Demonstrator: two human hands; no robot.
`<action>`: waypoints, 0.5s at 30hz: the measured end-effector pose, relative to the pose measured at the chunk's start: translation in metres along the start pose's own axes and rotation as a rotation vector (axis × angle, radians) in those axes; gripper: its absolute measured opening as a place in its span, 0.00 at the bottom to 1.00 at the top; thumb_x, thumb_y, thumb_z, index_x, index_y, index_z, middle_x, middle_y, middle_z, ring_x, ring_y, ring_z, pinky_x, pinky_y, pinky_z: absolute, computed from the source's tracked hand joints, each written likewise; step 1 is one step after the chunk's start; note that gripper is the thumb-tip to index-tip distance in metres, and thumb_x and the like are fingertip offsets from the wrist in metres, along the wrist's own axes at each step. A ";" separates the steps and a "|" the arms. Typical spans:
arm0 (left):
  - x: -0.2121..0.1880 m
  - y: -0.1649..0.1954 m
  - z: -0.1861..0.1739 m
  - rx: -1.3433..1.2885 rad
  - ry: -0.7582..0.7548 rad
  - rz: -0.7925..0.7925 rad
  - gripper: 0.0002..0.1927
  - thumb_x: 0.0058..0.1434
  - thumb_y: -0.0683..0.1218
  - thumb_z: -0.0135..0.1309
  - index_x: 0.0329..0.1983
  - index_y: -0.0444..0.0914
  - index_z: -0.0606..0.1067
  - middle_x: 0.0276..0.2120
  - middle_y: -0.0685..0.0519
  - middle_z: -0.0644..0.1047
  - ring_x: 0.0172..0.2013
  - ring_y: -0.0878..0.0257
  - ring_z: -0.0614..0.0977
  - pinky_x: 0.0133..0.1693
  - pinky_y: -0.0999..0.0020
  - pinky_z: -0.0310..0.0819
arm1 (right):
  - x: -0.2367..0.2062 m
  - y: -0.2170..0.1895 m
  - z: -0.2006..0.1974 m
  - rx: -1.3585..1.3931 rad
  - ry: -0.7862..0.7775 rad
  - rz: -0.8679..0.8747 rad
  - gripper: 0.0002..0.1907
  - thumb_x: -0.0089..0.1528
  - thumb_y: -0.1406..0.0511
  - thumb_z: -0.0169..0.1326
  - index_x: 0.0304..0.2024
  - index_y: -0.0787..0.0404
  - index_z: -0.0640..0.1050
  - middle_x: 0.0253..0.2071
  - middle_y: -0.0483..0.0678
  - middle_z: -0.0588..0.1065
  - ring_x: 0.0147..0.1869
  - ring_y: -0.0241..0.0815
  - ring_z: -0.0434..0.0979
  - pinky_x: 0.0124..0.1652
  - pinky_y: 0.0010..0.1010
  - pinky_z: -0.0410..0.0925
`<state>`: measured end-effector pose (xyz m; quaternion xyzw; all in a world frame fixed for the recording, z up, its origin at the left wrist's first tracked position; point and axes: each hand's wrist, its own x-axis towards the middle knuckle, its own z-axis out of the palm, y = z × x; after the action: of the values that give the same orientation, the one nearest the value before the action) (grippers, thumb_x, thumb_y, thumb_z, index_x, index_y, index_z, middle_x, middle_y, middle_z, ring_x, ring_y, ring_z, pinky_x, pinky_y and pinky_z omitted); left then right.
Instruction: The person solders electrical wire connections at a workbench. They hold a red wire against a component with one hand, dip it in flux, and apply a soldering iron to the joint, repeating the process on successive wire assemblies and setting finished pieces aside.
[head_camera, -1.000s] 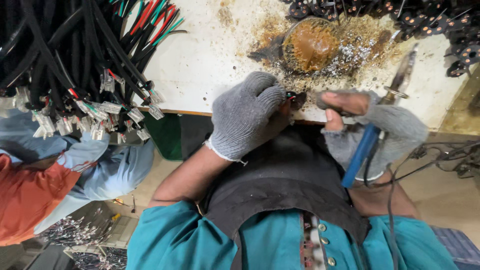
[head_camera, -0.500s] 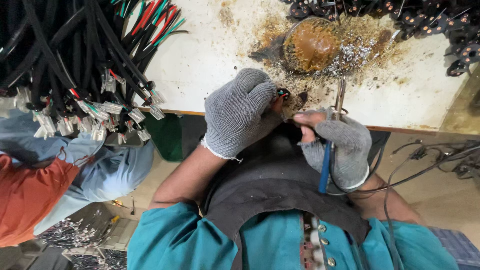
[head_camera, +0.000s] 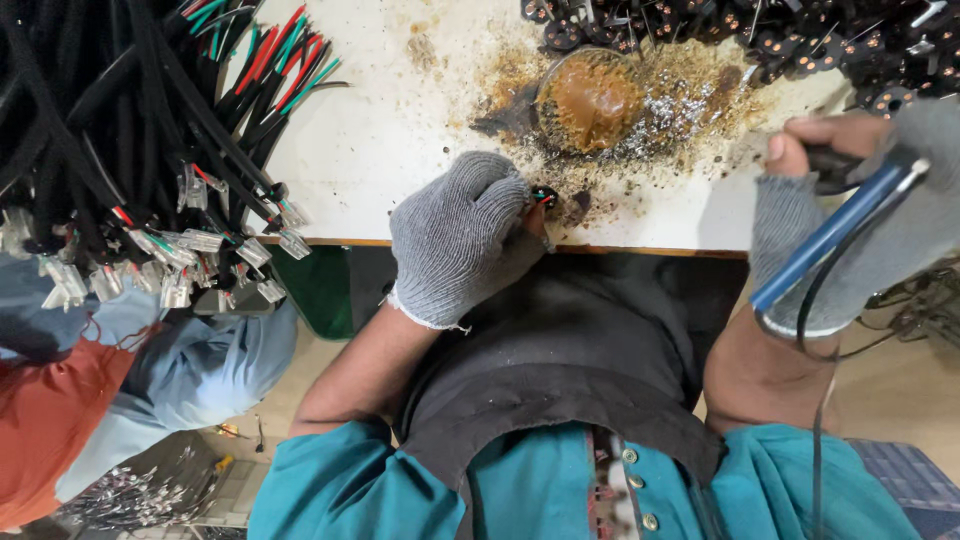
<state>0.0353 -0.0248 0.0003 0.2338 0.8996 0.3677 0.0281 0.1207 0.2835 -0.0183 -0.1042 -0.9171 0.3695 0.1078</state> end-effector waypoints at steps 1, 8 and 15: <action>0.000 0.000 0.000 -0.005 -0.008 -0.005 0.10 0.57 0.46 0.65 0.34 0.44 0.73 0.38 0.52 0.75 0.34 0.53 0.80 0.34 0.58 0.73 | 0.006 0.003 0.001 -0.029 -0.013 -0.015 0.11 0.71 0.74 0.61 0.54 0.67 0.75 0.46 0.55 0.79 0.46 0.44 0.80 0.47 0.26 0.73; 0.000 0.000 -0.002 -0.007 -0.022 -0.001 0.10 0.57 0.47 0.65 0.34 0.44 0.73 0.38 0.52 0.75 0.34 0.53 0.80 0.33 0.58 0.73 | 0.031 -0.002 0.020 -0.004 0.027 -0.227 0.25 0.70 0.72 0.61 0.67 0.71 0.66 0.49 0.56 0.76 0.47 0.44 0.80 0.45 0.25 0.73; 0.001 -0.003 -0.003 -0.002 -0.036 -0.005 0.11 0.56 0.47 0.66 0.33 0.43 0.73 0.39 0.53 0.75 0.34 0.53 0.80 0.33 0.59 0.73 | 0.013 -0.050 0.036 0.018 0.062 -0.236 0.27 0.61 0.65 0.69 0.52 0.68 0.67 0.28 0.48 0.74 0.36 0.40 0.77 0.35 0.34 0.68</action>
<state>0.0324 -0.0282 0.0007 0.2383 0.8991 0.3644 0.0455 0.0925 0.2284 -0.0076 -0.0060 -0.9159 0.3589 0.1800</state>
